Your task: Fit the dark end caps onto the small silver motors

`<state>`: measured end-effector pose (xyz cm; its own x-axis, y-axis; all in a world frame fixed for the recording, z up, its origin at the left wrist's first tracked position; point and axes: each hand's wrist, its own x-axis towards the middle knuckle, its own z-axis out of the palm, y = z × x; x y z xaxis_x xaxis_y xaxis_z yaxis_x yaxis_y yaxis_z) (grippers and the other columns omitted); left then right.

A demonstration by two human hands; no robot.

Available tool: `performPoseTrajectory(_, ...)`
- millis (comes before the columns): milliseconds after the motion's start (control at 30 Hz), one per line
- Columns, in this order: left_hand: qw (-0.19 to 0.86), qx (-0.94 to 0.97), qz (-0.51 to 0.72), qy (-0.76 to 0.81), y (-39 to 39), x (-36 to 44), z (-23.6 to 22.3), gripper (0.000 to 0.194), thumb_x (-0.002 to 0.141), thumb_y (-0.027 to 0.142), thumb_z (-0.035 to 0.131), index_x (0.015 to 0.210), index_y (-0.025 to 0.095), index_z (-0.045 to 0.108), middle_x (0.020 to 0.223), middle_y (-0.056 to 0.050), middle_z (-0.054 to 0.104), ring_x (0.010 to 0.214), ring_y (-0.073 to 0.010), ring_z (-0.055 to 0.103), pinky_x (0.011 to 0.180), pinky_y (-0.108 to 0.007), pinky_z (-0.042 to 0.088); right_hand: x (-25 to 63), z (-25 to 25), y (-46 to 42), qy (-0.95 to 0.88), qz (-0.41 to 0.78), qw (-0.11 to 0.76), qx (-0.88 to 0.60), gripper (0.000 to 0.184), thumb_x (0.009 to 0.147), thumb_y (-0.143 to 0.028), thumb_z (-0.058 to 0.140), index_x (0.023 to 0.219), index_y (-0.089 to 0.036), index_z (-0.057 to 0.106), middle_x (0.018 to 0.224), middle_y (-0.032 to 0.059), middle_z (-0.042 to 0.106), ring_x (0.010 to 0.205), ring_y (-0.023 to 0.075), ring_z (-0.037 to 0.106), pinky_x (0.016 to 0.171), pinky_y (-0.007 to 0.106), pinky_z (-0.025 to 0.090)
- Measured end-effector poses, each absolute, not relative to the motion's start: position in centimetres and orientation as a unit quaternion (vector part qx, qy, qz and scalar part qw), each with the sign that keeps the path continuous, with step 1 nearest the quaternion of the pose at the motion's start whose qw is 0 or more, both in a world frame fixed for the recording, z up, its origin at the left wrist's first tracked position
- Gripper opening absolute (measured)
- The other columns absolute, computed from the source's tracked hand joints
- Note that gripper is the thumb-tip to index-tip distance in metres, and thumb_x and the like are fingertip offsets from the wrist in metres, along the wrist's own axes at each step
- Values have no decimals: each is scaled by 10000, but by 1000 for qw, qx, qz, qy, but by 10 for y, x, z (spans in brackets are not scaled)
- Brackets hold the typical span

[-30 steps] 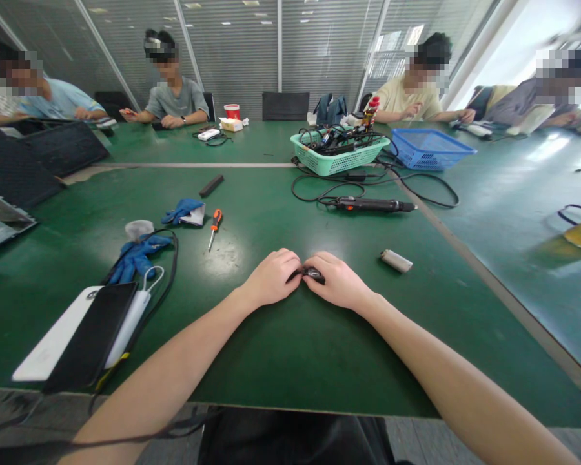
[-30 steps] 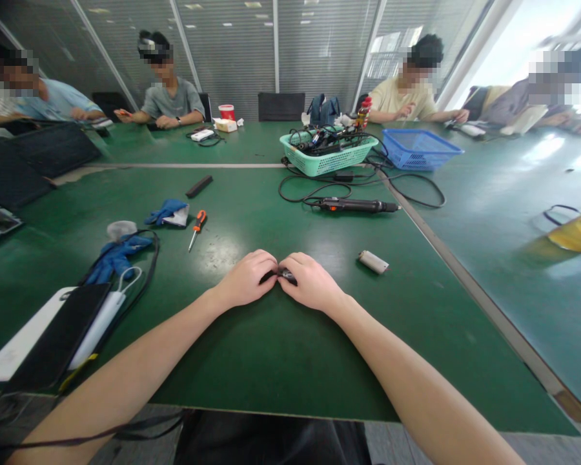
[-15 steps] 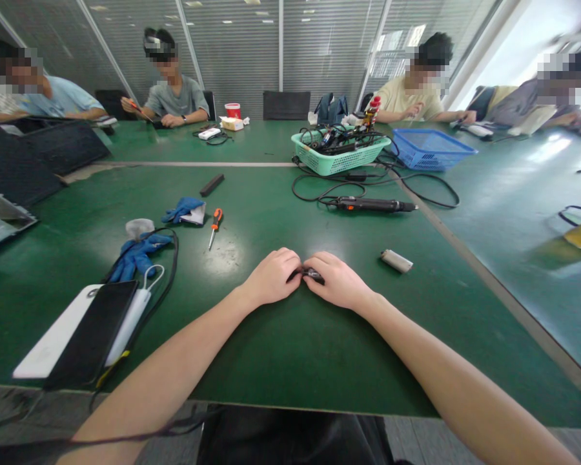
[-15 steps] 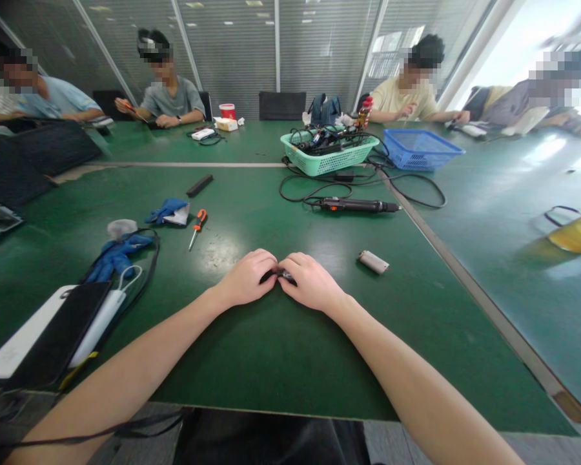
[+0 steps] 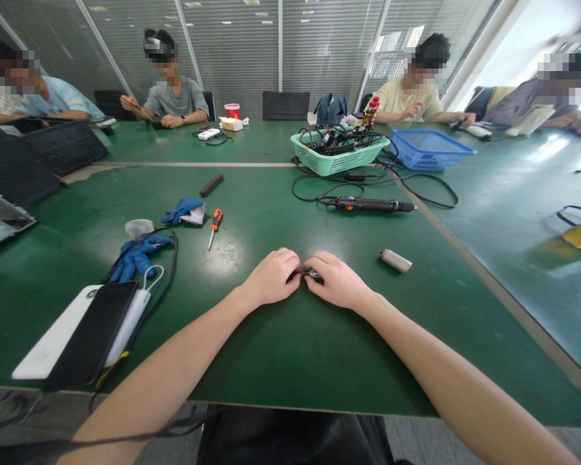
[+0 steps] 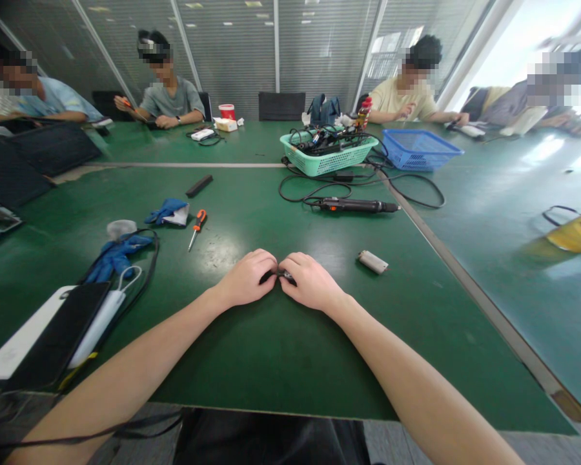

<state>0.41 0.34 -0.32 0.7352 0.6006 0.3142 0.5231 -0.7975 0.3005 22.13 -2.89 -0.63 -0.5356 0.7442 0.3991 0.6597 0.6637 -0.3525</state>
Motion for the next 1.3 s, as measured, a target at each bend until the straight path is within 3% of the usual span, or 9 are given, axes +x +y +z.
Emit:
performPoseTrajectory(667,88,928,204,300,4,5,-4,42,918,212,542,911,190,577,1002,-75,642,1024,-238,595,917,-396,505,224,-8,-28,-874,58,257,-407,163,856,-116,560,986,-200,613,949,77,626,919,242,583,874,386,494)
performPoseTrajectory(1300,90,927,209,299,3,5,-3,54,925,216,545,923,184,589,1009,-76,647,1020,-234,594,918,-394,505,224,-5,-28,-875,62,259,-405,161,863,-160,602,1018,-204,616,1001,89,650,947,255,594,881,401,500)
